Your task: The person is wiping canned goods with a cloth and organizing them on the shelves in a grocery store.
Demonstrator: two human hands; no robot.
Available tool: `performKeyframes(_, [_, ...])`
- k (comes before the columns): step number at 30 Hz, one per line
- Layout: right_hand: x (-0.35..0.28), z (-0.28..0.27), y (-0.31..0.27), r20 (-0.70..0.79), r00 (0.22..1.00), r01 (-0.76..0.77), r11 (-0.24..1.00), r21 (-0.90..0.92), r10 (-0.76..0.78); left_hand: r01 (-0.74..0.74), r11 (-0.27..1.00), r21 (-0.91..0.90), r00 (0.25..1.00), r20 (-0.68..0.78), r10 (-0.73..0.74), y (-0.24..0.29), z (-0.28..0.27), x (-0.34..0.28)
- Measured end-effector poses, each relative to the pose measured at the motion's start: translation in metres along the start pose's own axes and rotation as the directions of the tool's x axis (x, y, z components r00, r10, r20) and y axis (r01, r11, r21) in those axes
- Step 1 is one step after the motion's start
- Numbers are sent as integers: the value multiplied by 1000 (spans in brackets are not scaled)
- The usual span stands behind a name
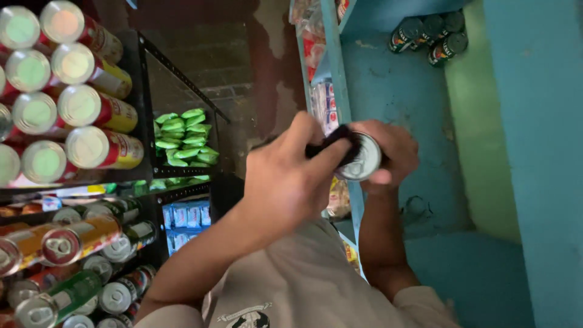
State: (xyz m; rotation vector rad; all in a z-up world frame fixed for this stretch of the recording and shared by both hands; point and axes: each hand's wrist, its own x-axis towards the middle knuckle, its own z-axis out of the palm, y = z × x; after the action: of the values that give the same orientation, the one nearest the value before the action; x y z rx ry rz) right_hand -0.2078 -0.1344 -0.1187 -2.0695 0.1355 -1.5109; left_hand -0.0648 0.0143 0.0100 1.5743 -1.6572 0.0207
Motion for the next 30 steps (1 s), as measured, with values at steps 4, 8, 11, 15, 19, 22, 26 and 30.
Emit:
performKeyframes(4, [-1, 1, -2, 23, 953, -303, 953, -2, 303, 74, 996, 42, 994, 80, -77, -2, 9, -4])
performKeyframes(8, [11, 18, -5, 34, 812, -550, 746, 376, 582, 127, 881, -456, 990, 108, -87, -31, 26, 5])
performKeyframes(11, [19, 17, 1, 334, 729, -531, 186, 826, 598, 17, 833, -553, 998, -34, -43, -53, 48, -1])
performKeyframes(15, [24, 30, -8, 306, 750, -445, 106, 889, 586, -129, 940, -316, 985, -149, 85, -54, 81, -14])
performKeyframes(19, [-1, 44, 3, 355, 638, -396, -104, 912, 683, -154, 946, -284, 945, -322, 57, -69, 96, -14])
performKeyframes(22, [-21, 45, 26, 366, 583, -405, -131, 905, 725, -195, 911, -364, 905, -424, 24, -73, 100, -10])
performKeyframes(26, [11, 36, 15, 610, 527, -402, -459, 792, 592, -325, 904, -277, 912, -344, 223, -40, 72, -12])
performKeyframes(30, [-1, 32, 16, 561, 484, -600, -211, 772, 672, -254, 948, -193, 946, -254, 201, -75, 100, -29])
